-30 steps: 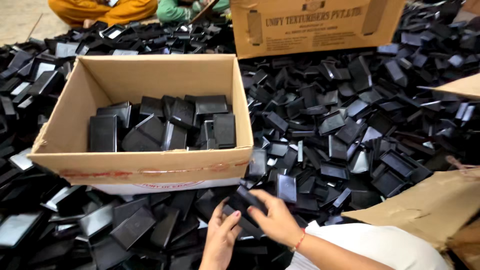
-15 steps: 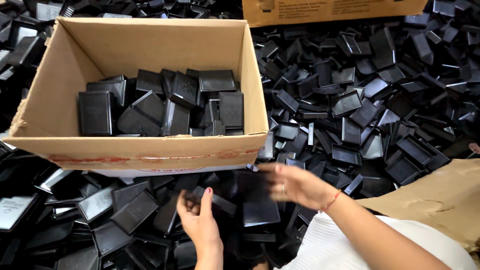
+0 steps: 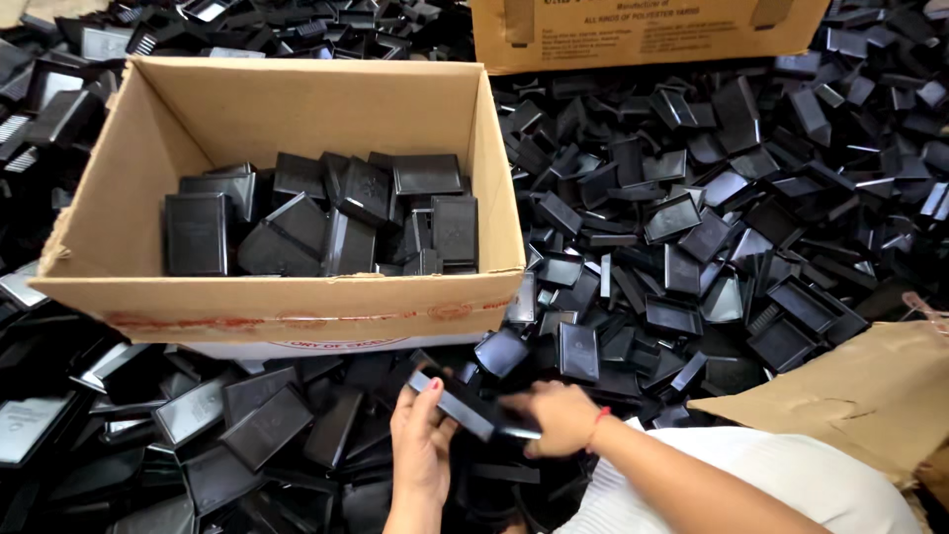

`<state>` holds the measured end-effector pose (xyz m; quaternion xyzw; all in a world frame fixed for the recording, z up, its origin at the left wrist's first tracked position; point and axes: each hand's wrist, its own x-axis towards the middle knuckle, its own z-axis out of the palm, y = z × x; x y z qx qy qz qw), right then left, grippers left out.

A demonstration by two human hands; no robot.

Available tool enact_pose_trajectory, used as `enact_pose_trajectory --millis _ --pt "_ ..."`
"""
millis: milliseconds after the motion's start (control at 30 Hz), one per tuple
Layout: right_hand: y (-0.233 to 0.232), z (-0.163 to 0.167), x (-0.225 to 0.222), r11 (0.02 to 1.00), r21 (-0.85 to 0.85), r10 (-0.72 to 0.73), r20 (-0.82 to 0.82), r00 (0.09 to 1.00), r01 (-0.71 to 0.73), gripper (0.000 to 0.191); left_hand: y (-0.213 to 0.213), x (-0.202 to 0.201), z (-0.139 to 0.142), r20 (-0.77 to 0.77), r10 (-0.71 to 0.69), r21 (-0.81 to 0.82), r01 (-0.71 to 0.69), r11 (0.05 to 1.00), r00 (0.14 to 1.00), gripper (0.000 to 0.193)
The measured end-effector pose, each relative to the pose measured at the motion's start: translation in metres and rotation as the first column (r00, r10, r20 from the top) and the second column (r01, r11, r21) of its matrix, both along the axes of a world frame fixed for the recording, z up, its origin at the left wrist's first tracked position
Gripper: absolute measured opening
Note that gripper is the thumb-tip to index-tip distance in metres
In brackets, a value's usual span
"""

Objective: The person sits on the floor among a large spread of black plastic boxes and sorts them one at a time, fitting pairs together and placing accepted boxes into a cardboard carton in front of them. Other workers around them handle the same boxes on the floor.

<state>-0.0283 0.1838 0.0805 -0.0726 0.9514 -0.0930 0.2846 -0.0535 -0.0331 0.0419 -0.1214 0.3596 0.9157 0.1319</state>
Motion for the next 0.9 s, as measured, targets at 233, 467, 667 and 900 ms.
enact_pose_trajectory --millis 233,467,667,900 --pt "-0.012 0.037 0.022 0.503 -0.852 -0.416 -0.093 0.905 0.144 0.054 0.012 0.007 0.003 0.035 -0.129 0.006 0.129 0.992 0.991 0.044" --pt "-0.036 0.051 0.033 0.508 -0.861 -0.407 -0.252 0.878 -0.012 0.05 0.006 0.011 0.015 -0.038 -0.202 0.047 0.204 0.978 0.979 0.053" --pt "-0.039 0.053 0.034 0.534 -0.841 -0.437 -0.366 0.821 -0.091 0.05 0.005 0.014 0.029 -0.095 -0.237 0.041 0.242 0.969 0.967 0.061" --pt "-0.037 0.053 0.03 0.539 -0.834 -0.353 -0.353 0.867 -0.12 0.048 0.005 0.014 0.016 -0.049 -0.212 0.005 0.213 0.977 0.976 0.06"
